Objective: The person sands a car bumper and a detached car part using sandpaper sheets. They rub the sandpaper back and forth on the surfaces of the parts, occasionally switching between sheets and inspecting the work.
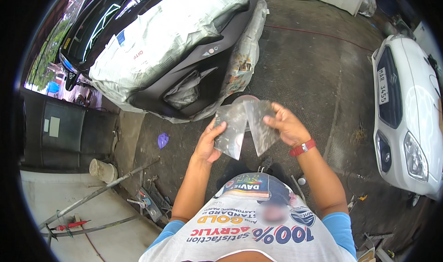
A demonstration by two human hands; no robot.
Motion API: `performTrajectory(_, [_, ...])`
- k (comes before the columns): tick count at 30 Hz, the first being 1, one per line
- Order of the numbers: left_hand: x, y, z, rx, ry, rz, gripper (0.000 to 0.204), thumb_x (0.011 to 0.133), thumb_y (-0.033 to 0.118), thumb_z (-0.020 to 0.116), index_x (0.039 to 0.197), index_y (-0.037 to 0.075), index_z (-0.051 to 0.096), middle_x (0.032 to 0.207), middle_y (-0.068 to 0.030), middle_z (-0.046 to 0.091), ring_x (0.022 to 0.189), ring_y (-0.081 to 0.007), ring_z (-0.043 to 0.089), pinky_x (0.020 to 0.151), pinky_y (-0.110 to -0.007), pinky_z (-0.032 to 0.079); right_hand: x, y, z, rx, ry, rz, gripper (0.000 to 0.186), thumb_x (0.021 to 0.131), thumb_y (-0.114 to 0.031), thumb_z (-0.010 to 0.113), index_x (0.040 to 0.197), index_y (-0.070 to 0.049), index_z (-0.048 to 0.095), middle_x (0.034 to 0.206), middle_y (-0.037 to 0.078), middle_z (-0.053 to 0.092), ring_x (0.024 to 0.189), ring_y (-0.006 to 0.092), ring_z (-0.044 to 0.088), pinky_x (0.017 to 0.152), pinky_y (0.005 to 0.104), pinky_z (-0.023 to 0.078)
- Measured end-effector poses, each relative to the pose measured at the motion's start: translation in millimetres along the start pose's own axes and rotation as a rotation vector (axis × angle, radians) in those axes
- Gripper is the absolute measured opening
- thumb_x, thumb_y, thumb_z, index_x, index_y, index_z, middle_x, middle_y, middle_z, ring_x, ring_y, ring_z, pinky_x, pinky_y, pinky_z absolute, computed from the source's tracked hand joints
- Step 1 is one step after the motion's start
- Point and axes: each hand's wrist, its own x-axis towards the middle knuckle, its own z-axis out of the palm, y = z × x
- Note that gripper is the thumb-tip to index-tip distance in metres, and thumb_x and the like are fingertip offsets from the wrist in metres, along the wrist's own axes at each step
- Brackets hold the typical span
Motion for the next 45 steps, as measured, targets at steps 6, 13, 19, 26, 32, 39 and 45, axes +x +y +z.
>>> performTrajectory(6, [9, 3, 3, 0.143, 0.154, 0.134, 0.052, 0.105, 0.025, 0.066, 0.15, 0.007, 0.046, 0.132, -0.0088, 0.066, 0.118, -0.0195, 0.067, 0.1, -0.039, 0.056, -2, -4, 5, -0.856, 0.182, -0.241, 0.05, 0.09, 0.007, 0.061, 0.136, -0.011, 0.061, 0.12, 0.008, 0.072, 0.113, 0.0233, 0.07, 0.096, 0.0378, 0.056])
performTrajectory(13, [27, -22, -11, 0.534, 0.355, 0.468, 0.051, 0.106, 0.026, 0.064, 0.148, 0.0, 0.051, 0.135, -0.0131, 0.065, 0.121, -0.0203, 0.062, 0.105, -0.034, 0.047, -16, 21, 66, -1.802, 0.048, -0.667, 0.055, 0.084, -0.001, 0.061, 0.136, -0.021, 0.068, 0.139, 0.011, 0.063, 0.144, 0.0356, 0.047, 0.122, 0.061, 0.028])
performTrajectory(19, [22, -11, -29, 0.105, 0.448, 0.595, 0.042, 0.108, 0.017, 0.06, 0.145, 0.003, 0.048, 0.136, -0.013, 0.061, 0.123, -0.0233, 0.062, 0.107, -0.04, 0.05, -34, 2, 80, -1.855, -0.104, -0.6, 0.059, 0.083, 0.0, 0.064, 0.135, -0.028, 0.069, 0.153, 0.007, 0.053, 0.15, 0.0346, 0.04, 0.123, 0.0738, 0.014])
performTrajectory(26, [18, -5, 8, 0.061, 0.256, 0.464, 0.04, 0.105, 0.015, 0.063, 0.142, 0.004, 0.052, 0.129, -0.0085, 0.065, 0.116, -0.0185, 0.064, 0.1, -0.035, 0.053, -12, 29, 57, -1.607, -0.027, -0.578, 0.068, 0.087, 0.003, 0.062, 0.15, -0.018, 0.049, 0.153, 0.023, 0.046, 0.146, 0.047, 0.043, 0.115, 0.0599, 0.043])
performTrajectory(32, [8, -2, 1, -0.005, 0.189, 0.266, 0.039, 0.104, 0.015, 0.064, 0.141, 0.005, 0.053, 0.127, -0.0077, 0.065, 0.114, -0.0188, 0.066, 0.1, -0.036, 0.054, 1, -5, 72, -1.051, 0.015, -0.389, 0.061, 0.092, 0.011, 0.051, 0.15, -0.004, 0.042, 0.15, 0.023, 0.049, 0.144, 0.0376, 0.049, 0.114, 0.0512, 0.046])
performTrajectory(39, [22, 8, -3, 0.112, 0.38, 0.531, 0.045, 0.106, 0.018, 0.062, 0.146, 0.004, 0.049, 0.133, -0.0093, 0.063, 0.123, -0.0204, 0.061, 0.107, -0.039, 0.049, -1, 1, 74, 0.155, 0.113, -0.018, 0.052, 0.098, 0.0, 0.06, 0.149, -0.001, 0.049, 0.129, 0.009, 0.067, 0.126, 0.0221, 0.063, 0.113, 0.0402, 0.045])
performTrajectory(45, [18, 17, 4, 0.051, 0.35, 0.532, 0.049, 0.105, 0.022, 0.065, 0.147, 0.005, 0.048, 0.137, -0.0096, 0.062, 0.124, -0.021, 0.062, 0.108, -0.04, 0.05, -5, -8, 46, -0.636, 0.023, 0.043, 0.045, 0.098, -0.007, 0.064, 0.141, 0.005, 0.056, 0.124, 0.013, 0.07, 0.111, 0.0187, 0.069, 0.097, 0.0334, 0.056])
